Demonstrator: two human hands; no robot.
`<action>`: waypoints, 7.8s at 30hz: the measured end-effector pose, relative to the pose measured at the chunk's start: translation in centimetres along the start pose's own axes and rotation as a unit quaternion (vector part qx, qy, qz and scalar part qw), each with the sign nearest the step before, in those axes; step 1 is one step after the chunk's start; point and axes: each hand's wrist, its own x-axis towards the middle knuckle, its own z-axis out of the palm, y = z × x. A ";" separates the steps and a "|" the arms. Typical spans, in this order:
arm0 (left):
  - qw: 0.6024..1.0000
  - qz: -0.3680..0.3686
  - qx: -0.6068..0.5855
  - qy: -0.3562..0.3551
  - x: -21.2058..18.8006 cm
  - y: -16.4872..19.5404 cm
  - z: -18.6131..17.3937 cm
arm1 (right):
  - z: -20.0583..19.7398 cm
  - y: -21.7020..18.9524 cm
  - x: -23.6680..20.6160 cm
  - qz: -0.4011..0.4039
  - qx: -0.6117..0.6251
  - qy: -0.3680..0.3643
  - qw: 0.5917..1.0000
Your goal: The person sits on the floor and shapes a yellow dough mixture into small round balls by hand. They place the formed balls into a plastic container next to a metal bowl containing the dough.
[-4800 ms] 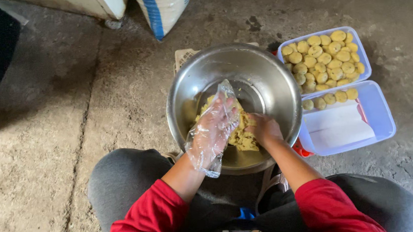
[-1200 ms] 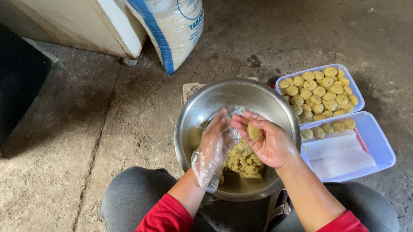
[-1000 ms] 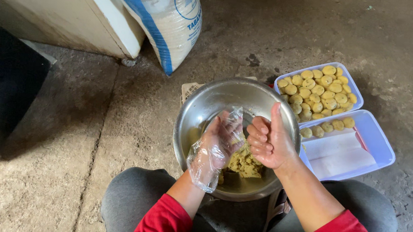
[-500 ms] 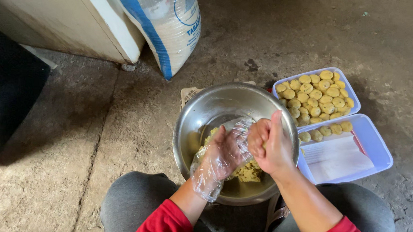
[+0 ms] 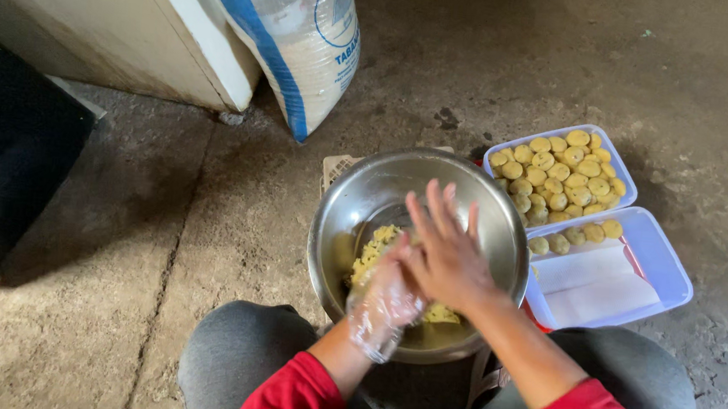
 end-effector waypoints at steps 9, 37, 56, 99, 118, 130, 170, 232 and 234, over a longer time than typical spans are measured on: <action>0.995 0.044 -0.008 -0.090 -0.2 0.2 -0.5 | 0.9 0.3 -0.4 0.009 0.043 0.002 0.999; 0.956 -0.079 -0.254 -0.125 0.7 1.7 1.2 | -0.6 2.2 -0.1 0.039 0.443 0.116 0.888; 0.988 0.033 -0.049 0.141 2.2 2.2 -0.2 | -4.6 6.3 -1.6 0.333 0.368 0.092 0.863; 0.988 -0.032 0.047 0.140 0.6 2.2 -2.5 | -2.2 0.6 -0.3 0.163 0.213 -0.043 0.962; 0.984 0.065 0.063 0.151 1.5 1.4 -1.5 | -2.4 4.0 0.2 0.273 0.564 0.005 0.780; 0.967 -0.008 0.248 0.059 0.7 1.4 -3.5 | -1.4 8.1 -0.6 0.192 0.885 -0.023 0.423; 0.988 -0.051 0.131 0.069 0.9 0.6 -2.3 | 0.3 4.9 0.1 0.235 0.621 0.193 0.723; 0.975 -0.069 0.124 0.173 1.2 1.7 -0.3 | -1.9 6.1 -0.6 0.185 0.886 -0.031 0.423; 0.978 -0.083 0.103 0.160 1.1 1.7 -0.1 | -3.0 4.5 0.4 0.358 0.780 0.050 0.511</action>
